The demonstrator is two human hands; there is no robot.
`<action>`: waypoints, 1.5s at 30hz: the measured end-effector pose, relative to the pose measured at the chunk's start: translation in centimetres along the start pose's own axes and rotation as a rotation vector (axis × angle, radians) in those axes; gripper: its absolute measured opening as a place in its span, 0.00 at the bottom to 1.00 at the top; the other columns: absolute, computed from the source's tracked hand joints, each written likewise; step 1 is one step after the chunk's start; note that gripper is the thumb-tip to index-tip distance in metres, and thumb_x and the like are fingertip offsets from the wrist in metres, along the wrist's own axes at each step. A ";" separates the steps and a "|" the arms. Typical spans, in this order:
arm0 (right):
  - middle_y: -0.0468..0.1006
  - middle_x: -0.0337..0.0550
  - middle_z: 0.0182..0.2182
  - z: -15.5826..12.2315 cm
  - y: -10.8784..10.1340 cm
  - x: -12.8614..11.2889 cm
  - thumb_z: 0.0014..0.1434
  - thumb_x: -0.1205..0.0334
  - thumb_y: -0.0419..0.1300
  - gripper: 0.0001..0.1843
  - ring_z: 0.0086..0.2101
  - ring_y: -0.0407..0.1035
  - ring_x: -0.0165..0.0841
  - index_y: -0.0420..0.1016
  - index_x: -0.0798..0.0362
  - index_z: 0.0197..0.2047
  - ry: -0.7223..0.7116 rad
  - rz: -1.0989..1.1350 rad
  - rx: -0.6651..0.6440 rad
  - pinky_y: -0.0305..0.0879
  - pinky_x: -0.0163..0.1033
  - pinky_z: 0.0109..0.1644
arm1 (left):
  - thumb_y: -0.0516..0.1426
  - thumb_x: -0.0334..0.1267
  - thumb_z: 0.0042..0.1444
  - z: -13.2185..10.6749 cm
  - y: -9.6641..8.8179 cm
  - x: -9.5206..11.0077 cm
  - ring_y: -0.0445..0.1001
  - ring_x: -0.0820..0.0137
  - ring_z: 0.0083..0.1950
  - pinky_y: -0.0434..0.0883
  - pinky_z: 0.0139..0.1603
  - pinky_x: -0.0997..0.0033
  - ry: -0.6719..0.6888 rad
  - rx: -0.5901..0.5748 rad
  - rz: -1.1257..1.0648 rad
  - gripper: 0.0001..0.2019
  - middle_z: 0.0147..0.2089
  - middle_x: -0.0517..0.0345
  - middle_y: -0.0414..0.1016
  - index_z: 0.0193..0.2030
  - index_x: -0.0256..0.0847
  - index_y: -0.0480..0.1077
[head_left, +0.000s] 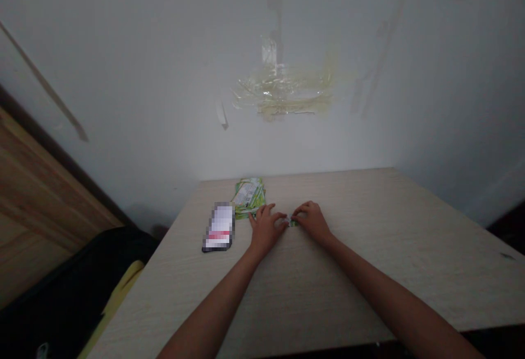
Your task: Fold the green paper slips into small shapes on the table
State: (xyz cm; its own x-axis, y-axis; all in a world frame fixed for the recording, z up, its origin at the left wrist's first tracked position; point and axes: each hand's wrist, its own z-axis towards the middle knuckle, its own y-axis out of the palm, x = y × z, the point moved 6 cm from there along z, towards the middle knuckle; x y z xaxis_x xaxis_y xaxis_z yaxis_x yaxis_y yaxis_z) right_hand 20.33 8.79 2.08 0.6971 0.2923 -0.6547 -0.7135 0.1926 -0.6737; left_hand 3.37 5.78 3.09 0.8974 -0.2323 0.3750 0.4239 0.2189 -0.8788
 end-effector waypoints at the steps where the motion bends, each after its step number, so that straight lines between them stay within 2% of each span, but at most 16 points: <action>1: 0.74 0.45 0.37 0.0 0.0 0.1 0.53 0.56 0.63 0.08 0.44 0.65 0.39 0.82 0.48 0.34 -0.008 0.003 0.000 0.61 0.41 0.52 | 0.59 0.50 0.55 0.0 0.0 0.0 0.54 0.54 0.67 0.41 0.65 0.31 0.001 0.002 0.008 0.11 0.65 0.60 0.63 0.45 0.60 0.75; 6: 0.75 0.45 0.38 0.1 0.2 0.4 0.54 0.56 0.63 0.09 0.44 0.66 0.39 0.83 0.46 0.36 -0.048 -0.009 0.002 0.61 0.42 0.52 | 0.56 0.50 0.58 -0.3 -0.5 0.4 0.53 0.54 0.68 0.38 0.65 0.30 0.047 0.020 0.046 0.10 0.64 0.60 0.64 0.40 0.56 0.77; 10: 0.76 0.44 0.39 0.2 0.6 0.4 0.54 0.54 0.63 0.10 0.44 0.67 0.38 0.83 0.45 0.37 -0.088 -0.019 -0.065 0.60 0.43 0.53 | 0.57 0.48 0.58 -0.3 -0.9 0.4 0.53 0.54 0.68 0.36 0.65 0.29 0.076 0.011 0.058 0.08 0.63 0.61 0.65 0.36 0.54 0.78; 22: 0.78 0.42 0.42 0.1 0.6 0.3 0.53 0.56 0.65 0.05 0.47 0.67 0.38 0.83 0.43 0.33 -0.178 -0.018 -0.109 0.59 0.43 0.55 | 0.60 0.47 0.54 -0.3 -0.7 0.1 0.55 0.56 0.66 0.40 0.65 0.31 0.040 -0.020 0.018 0.06 0.59 0.61 0.69 0.35 0.52 0.77; 34: 0.73 0.45 0.46 0.0 0.1 -0.5 0.56 0.54 0.64 0.07 0.51 0.62 0.40 0.83 0.39 0.37 -0.223 -0.119 -0.124 0.58 0.45 0.56 | 0.60 0.48 0.54 -0.1 -0.6 -0.1 0.54 0.54 0.67 0.40 0.64 0.29 0.052 -0.033 0.044 0.06 0.61 0.65 0.69 0.35 0.53 0.76; 41: 0.72 0.44 0.47 0.1 0.3 -0.4 0.57 0.52 0.63 0.08 0.51 0.61 0.39 0.83 0.39 0.37 -0.208 -0.134 -0.129 0.57 0.45 0.56 | 0.60 0.50 0.54 0.0 -0.5 -0.4 0.55 0.54 0.66 0.39 0.63 0.26 0.072 -0.018 0.031 0.06 0.61 0.67 0.69 0.35 0.55 0.76; 45: 0.72 0.44 0.47 0.1 0.3 -0.4 0.56 0.52 0.63 0.08 0.52 0.62 0.39 0.82 0.39 0.38 -0.212 -0.122 -0.166 0.57 0.45 0.56 | 0.59 0.50 0.56 -0.2 -0.6 -0.2 0.55 0.55 0.66 0.36 0.64 0.27 0.095 -0.006 0.030 0.07 0.60 0.66 0.69 0.35 0.54 0.76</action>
State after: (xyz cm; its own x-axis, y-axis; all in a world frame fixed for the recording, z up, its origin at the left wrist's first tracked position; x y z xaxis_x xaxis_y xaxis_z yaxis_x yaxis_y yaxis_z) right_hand 19.83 8.87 2.15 0.7340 0.4691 -0.4910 -0.5918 0.0871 -0.8014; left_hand 2.89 5.54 3.53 0.8938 -0.3150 0.3194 0.3964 0.2215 -0.8909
